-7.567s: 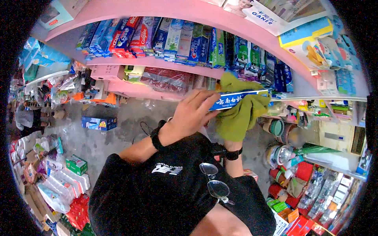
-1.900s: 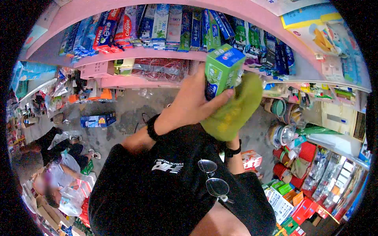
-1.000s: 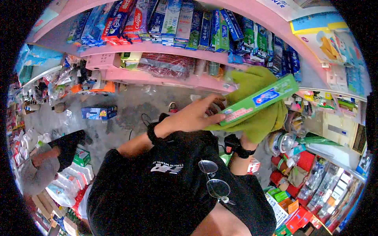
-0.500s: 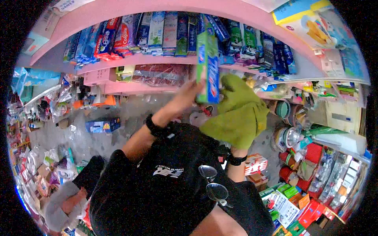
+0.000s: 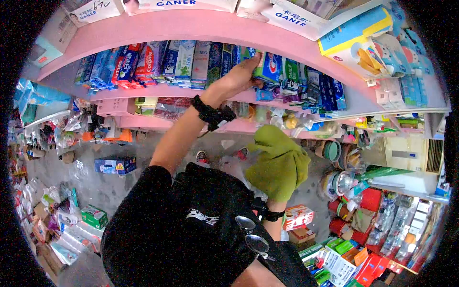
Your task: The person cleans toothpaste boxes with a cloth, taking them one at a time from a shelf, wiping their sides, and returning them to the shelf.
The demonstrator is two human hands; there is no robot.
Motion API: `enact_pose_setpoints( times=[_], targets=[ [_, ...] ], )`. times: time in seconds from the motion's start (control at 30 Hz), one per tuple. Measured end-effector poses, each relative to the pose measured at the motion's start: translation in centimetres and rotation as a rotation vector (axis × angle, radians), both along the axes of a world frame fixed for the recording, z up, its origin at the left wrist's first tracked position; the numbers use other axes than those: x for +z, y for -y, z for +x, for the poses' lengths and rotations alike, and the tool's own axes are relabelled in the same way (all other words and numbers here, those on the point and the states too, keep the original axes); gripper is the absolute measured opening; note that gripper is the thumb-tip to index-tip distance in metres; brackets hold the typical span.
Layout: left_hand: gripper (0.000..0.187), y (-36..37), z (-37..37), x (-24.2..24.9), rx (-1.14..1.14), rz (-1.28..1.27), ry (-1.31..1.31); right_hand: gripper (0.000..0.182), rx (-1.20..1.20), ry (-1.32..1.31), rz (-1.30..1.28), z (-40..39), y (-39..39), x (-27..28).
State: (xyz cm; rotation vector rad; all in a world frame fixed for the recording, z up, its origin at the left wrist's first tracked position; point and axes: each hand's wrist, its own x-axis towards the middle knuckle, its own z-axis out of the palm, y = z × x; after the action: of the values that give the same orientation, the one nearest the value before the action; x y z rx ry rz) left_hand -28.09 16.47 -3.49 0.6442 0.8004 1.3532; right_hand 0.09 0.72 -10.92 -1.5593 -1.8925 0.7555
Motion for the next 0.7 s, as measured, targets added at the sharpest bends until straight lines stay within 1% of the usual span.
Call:
enact_pose_setpoints(
  times=[0.03,0.1,0.17,0.2,0.23,0.3,0.33,0.37,0.43,0.47,0.5,0.57,0.6,0.67,0.7],
  targets=[
    [0.043,0.1,0.6,0.4,-0.003,-0.003,0.094,0.054,-0.001,0.003,-0.006,0.0,0.0,0.0],
    [0.041,-1.3,0.6,-0.7,-0.016,0.033,0.078,0.054,-0.001,0.004,-0.013,-0.1,0.0,-0.1],
    [0.041,-2.2,0.5,-0.6,0.037,0.111,-0.281,0.053,0.003,0.003,-0.020,-0.4,0.1,-0.2],
    [0.034,-3.2,0.2,-1.6,-0.013,0.076,-0.317,0.053,0.008,0.003,-0.022,-0.4,0.1,-0.2],
    [0.034,-4.3,0.0,-3.6,-0.011,0.073,-0.316,0.053,0.014,0.004,-0.028,-0.6,0.1,-0.3],
    [0.025,-6.7,0.0,-8.7,-0.064,0.371,-0.669,0.053,0.018,0.003,-0.027,-0.6,0.0,-0.2],
    [0.025,-7.3,0.1,-9.6,-0.091,0.522,-0.844,0.053,0.022,0.005,-0.026,-0.6,-0.1,-0.1],
    [0.025,-7.1,0.5,-9.1,-0.092,0.525,-0.844,0.053,0.021,0.000,-0.028,-0.6,-0.2,-0.2],
    [0.031,-5.5,1.4,-7.0,0.043,0.508,-0.796,0.052,0.023,-0.001,-0.030,-0.7,-0.3,-0.1],
    [0.034,-5.1,1.5,-6.3,-0.023,0.332,-0.764,0.052,0.022,-0.002,-0.033,-0.6,-0.3,-0.1],
    [0.034,-4.3,1.8,-5.5,-0.025,0.330,-0.763,0.052,0.024,0.000,-0.033,-0.5,-0.3,-0.1],
    [0.037,-3.2,2.1,-4.2,0.112,0.080,-0.595,0.052,0.023,-0.002,-0.037,-0.5,-0.3,-0.2],
    [0.037,-3.6,2.2,-5.2,0.110,0.078,-0.595,0.052,0.025,0.000,-0.040,-0.5,-0.4,-0.2],
    [0.044,-4.5,2.2,-8.0,0.331,0.104,-1.185,0.052,0.029,-0.002,-0.045,-0.6,-0.4,-0.3],
    [0.044,-4.1,2.1,-7.8,0.331,0.097,-1.187,0.051,0.029,-0.001,-0.048,-0.7,-0.4,-0.3]
  ],
)
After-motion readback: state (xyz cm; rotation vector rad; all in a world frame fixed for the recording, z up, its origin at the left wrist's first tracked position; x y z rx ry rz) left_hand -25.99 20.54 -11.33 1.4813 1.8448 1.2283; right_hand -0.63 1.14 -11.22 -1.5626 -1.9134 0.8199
